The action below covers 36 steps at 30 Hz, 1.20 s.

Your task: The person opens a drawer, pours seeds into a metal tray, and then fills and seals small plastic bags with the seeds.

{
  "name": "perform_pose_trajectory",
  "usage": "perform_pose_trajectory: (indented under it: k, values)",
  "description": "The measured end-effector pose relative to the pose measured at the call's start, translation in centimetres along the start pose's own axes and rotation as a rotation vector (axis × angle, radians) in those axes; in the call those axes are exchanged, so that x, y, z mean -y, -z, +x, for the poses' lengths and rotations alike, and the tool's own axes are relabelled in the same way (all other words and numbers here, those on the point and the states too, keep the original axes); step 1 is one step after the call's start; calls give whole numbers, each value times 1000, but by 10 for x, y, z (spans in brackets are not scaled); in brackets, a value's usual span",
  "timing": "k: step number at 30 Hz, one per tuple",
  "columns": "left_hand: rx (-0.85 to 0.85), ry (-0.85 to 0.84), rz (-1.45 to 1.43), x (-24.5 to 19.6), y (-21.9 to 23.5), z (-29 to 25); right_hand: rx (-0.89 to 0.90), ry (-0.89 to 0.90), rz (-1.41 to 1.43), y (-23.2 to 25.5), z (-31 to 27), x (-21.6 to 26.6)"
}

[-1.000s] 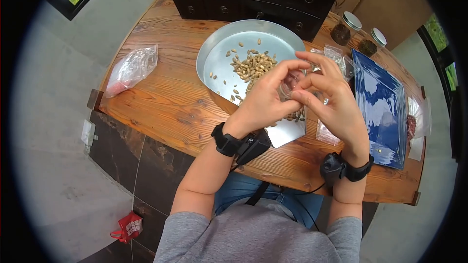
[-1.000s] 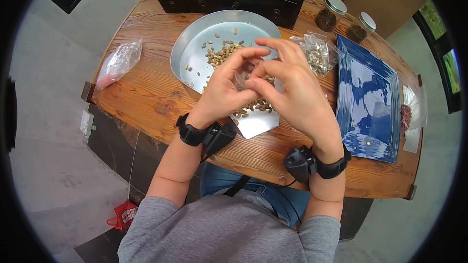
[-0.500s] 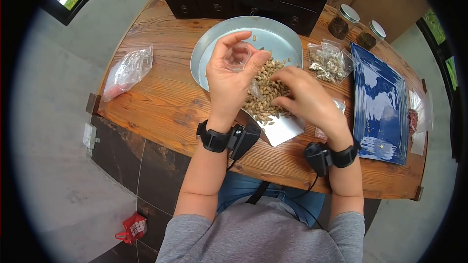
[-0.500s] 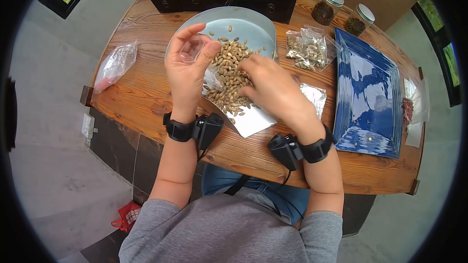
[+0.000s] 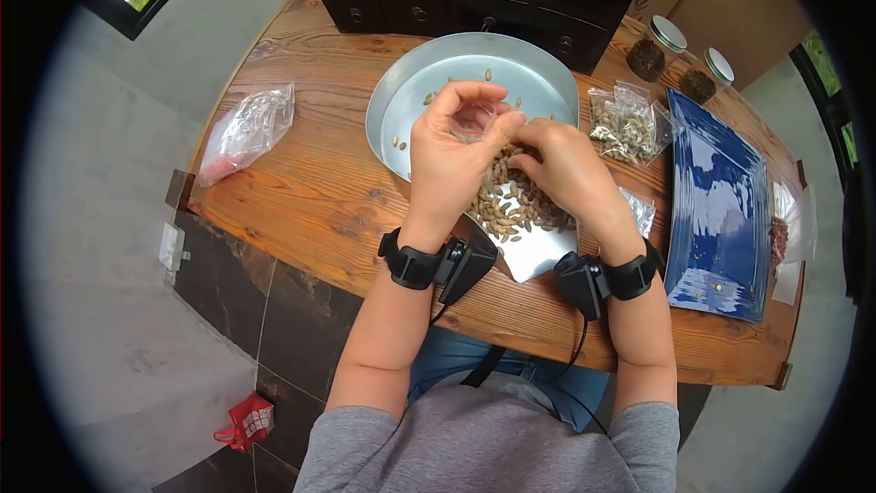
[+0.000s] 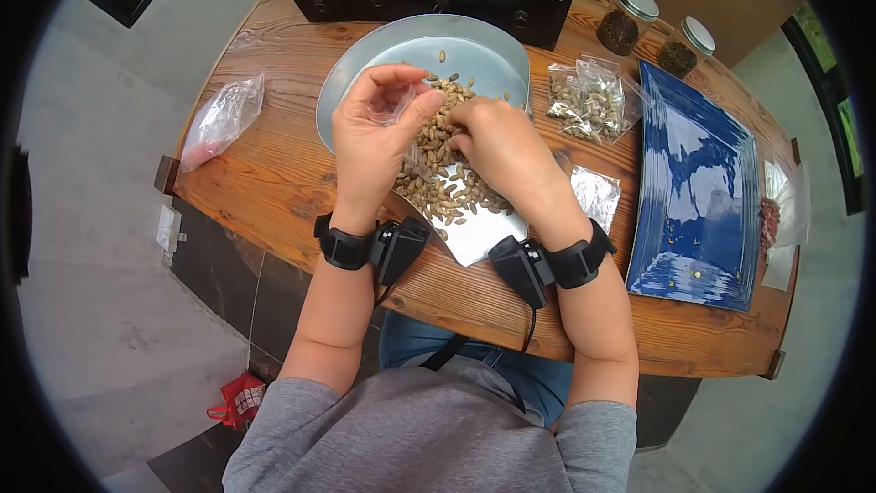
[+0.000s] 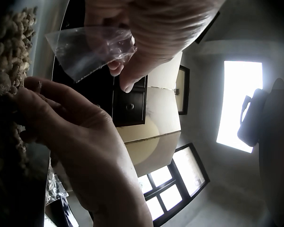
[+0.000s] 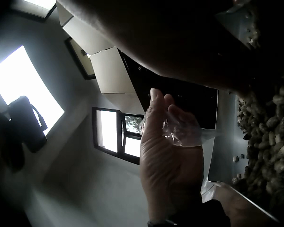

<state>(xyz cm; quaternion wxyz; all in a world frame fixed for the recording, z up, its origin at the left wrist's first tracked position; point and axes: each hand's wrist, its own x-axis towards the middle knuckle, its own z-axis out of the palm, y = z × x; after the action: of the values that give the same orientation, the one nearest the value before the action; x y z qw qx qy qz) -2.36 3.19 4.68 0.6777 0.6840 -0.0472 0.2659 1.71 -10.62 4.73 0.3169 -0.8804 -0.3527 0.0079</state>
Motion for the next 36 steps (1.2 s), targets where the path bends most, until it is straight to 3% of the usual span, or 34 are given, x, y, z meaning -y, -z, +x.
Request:
perform_pose_trajectory:
  k: [7,10,12,21,25,32,36]
  values:
    - [166,116,72,2,-1,-2,11,-175,199,18,7,-6]
    - [204,178,91,2,-2,-3,45,-296,441,31,11,-5]
    - [241,220,117,3,-2,-3,18,-200,371,43,14,4]
    - [326,316,50,9,-5,-4,119,-155,404,57,18,20]
    - [355,363,-199,9,-10,-4,186,-149,370,53,16,20]
    - [357,288,-125,14,-13,-7,122,-47,286,54,11,21]
    - [364,354,-179,8,-14,-7,97,17,239,52,9,21]
